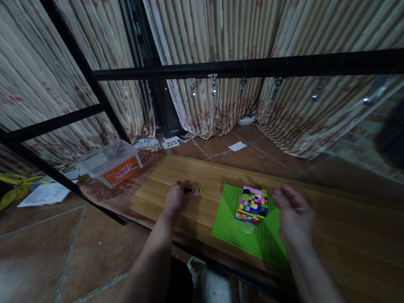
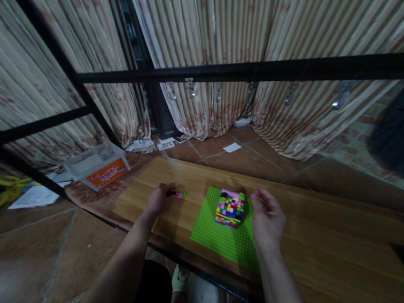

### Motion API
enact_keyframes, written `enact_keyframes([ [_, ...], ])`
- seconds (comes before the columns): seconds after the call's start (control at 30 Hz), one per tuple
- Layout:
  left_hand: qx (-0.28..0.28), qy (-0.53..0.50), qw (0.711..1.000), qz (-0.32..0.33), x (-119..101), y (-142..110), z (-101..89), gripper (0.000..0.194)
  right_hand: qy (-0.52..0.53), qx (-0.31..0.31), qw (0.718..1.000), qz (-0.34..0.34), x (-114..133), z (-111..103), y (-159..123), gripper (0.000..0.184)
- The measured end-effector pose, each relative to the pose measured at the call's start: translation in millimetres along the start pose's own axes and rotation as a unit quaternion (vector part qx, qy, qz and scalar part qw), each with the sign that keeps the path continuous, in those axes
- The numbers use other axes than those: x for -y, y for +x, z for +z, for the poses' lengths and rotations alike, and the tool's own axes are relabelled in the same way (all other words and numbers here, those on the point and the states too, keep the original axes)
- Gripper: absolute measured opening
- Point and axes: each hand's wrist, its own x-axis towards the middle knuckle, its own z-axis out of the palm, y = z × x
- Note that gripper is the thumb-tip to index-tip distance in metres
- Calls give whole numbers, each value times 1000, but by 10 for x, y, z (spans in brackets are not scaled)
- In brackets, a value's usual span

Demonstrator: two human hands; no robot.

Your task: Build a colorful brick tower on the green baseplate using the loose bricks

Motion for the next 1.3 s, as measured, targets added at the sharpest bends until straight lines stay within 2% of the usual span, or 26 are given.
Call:
enact_keyframes([
  [0.1, 2, -11, 1000, 8, 4, 12, 29, 16, 1, 3, 1000, 3, 9, 0, 2, 43],
  [0.27, -27, -75, 997, -8, -105, 45, 30, 10, 22, -12, 1000, -11, 88, 11, -7, 38],
  [0.37, -23, -152, 988, -14, -354, -49, 29, 15, 19, -14, 998, -50, 190, 10, -35, 31],
  [0.43, 7, -237, 971, -9, -608, -203, 56, 24, 8, 28, 997, -77, 291, 4, -73, 25],
  [0.47, 52, -385, 921, -29, -749, -300, 78, 24, -2, 67, 994, -90, 350, 1, -98, 22],
  [0.5, 109, -503, 856, -50, -891, -401, 102, 25, -16, 117, 988, -104, 411, -2, -126, 19],
  [0.53, 164, -575, 799, -70, -1027, -498, 125, 26, -34, 171, 977, -122, 471, -5, -155, 17],
  [0.57, 194, -617, 758, -87, -1150, -583, 145, 26, -52, 223, 963, -141, 527, -6, -183, 16],
  [0.63, 236, -655, 708, -116, -1339, -702, 170, 24, -86, 300, 934, -176, 620, -4, -233, 19],
  [0.7, 264, -671, 682, -122, -1441, -748, 173, 24, -113, 344, 911, -197, 680, 1, -267, 25],
  [0.8, 287, -673, 672, -116, -1469, -742, 161, 24, -137, 381, 889, -214, 714, 6, -284, 30],
  [0.93, 310, -653, 682, -106, -1433, -724, 162, 24, -149, 407, 873, -225, 714, -7, -269, 27],
  [1.07, 315, -638, 695, -103, -1412, -719, 187, 25, -160, 405, 873, -222, 700, -35, -236, 21],
  [1.3, 303, -640, 696, -121, -1429, -721, 215, 27, -154, 390, 884, -209, 674, -32, -231, 14],
])
